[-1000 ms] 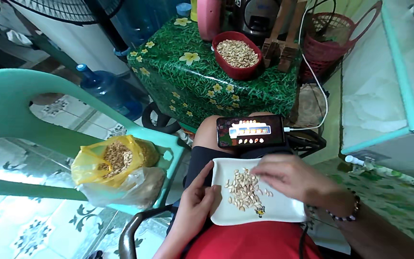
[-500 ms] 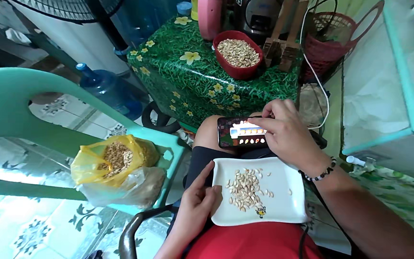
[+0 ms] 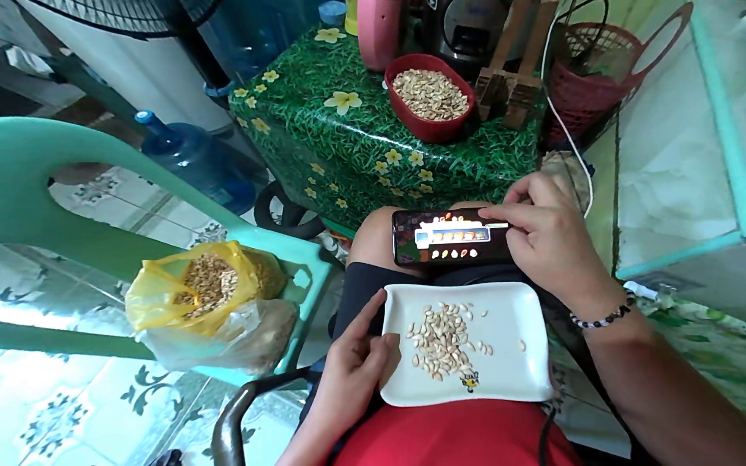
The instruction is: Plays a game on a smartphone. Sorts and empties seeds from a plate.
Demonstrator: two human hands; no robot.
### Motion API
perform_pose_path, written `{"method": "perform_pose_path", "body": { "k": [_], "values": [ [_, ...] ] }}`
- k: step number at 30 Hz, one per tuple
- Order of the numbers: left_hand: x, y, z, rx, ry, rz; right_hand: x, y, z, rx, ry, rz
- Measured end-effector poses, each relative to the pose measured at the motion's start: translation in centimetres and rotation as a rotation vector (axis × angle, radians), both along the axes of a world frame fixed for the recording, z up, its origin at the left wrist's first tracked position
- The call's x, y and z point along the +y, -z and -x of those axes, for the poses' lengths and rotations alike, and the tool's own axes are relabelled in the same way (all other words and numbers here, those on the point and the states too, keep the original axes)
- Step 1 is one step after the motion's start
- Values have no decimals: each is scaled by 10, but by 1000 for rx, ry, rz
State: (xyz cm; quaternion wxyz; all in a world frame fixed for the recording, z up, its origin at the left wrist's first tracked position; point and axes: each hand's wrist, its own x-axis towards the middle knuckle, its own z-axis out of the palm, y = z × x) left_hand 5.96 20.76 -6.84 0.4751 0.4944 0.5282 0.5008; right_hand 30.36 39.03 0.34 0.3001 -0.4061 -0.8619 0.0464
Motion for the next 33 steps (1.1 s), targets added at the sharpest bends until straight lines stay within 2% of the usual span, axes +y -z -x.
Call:
{"method": "perform_pose_path", "body": {
  "k": [11,21,33],
  "values": [
    [0,0,0,4,-9,1,-2,12,-4,-36,15,25],
    [0,-2,0,-6,-2,10,-2,8,-2,45,-9,25],
    [0,-2,0,-8,-4,15,-2,7,8,36,-35,24]
  ]
}}
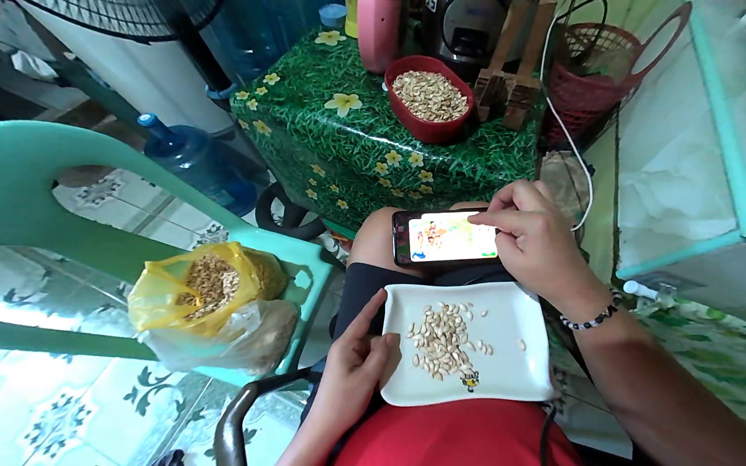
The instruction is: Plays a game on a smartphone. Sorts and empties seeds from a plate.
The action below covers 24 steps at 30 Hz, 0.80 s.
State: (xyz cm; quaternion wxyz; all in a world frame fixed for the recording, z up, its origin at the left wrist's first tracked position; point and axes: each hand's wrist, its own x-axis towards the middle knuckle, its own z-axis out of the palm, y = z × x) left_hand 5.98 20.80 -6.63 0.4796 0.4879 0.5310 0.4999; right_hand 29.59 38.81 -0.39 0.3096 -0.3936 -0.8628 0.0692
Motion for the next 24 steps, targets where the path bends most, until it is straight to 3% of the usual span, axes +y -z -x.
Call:
{"method": "perform_pose_path", "body": {
  "k": [17,24],
  "values": [
    [0,0,0,2,-1,3,2,6,-8,-61,59,0],
    [0,1,0,9,0,1,4,2,-13,29,61,-21]
  ]
}}
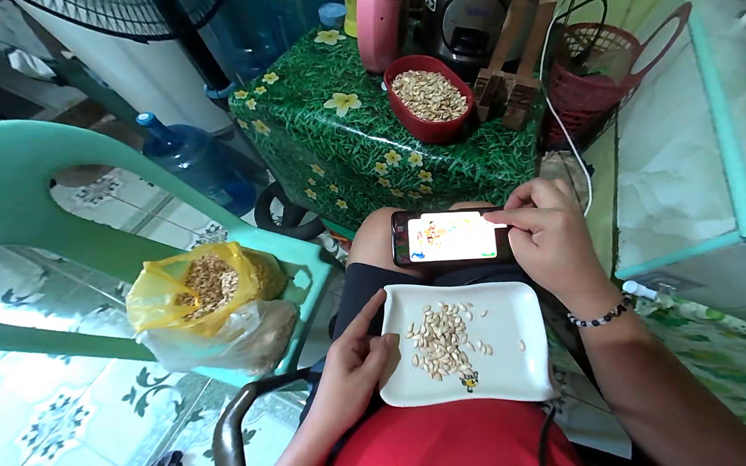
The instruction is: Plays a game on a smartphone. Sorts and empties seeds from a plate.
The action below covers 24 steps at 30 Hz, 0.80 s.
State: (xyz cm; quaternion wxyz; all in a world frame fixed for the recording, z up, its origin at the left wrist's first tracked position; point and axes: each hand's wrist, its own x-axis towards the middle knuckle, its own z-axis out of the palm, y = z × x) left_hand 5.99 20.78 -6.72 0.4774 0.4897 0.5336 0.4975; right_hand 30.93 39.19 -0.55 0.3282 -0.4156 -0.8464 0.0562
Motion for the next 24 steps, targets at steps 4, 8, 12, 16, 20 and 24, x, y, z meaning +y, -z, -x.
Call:
{"method": "perform_pose_path", "body": {
  "k": [4,8,12,16,20,24],
  "values": [
    [0,0,0,-8,0,-4,-1,1,1,-11,8,13],
    [0,0,0,-5,-3,-2,-1,2,1,-15,4,6],
    [0,0,0,0,-3,0,-4,3,-4,-26,-11,4],
    [0,1,0,-5,1,-6,-6,5,-6,-37,-8,7],
    [0,1,0,-4,2,-13,-6,8,-6,-58,-10,21],
    [0,1,0,-7,1,-10,-5,7,-5,-42,-8,23]
  ]
}}
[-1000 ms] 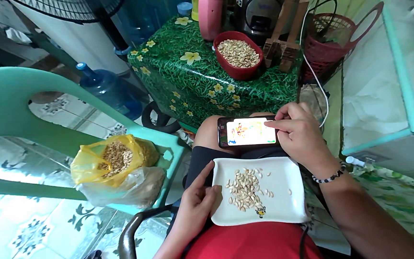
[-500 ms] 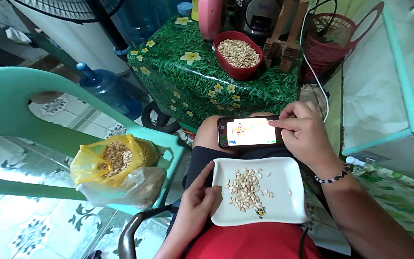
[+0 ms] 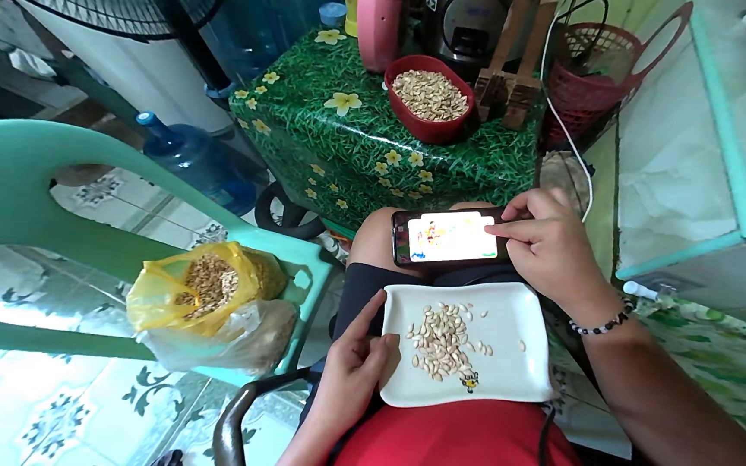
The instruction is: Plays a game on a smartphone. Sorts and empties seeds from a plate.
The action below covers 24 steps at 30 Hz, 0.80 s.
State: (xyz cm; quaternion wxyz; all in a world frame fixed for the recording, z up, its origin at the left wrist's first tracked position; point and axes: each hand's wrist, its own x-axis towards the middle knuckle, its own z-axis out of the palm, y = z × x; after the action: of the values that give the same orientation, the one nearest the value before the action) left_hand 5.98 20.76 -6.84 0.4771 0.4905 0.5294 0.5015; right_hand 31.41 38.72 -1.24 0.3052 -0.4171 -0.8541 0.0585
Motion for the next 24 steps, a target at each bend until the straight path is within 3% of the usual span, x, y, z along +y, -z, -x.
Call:
{"method": "perform_pose_path", "body": {
  "k": [24],
  "values": [
    [0,-2,0,0,0,5,4,-7,25,-46,-42,19]
  ]
}}
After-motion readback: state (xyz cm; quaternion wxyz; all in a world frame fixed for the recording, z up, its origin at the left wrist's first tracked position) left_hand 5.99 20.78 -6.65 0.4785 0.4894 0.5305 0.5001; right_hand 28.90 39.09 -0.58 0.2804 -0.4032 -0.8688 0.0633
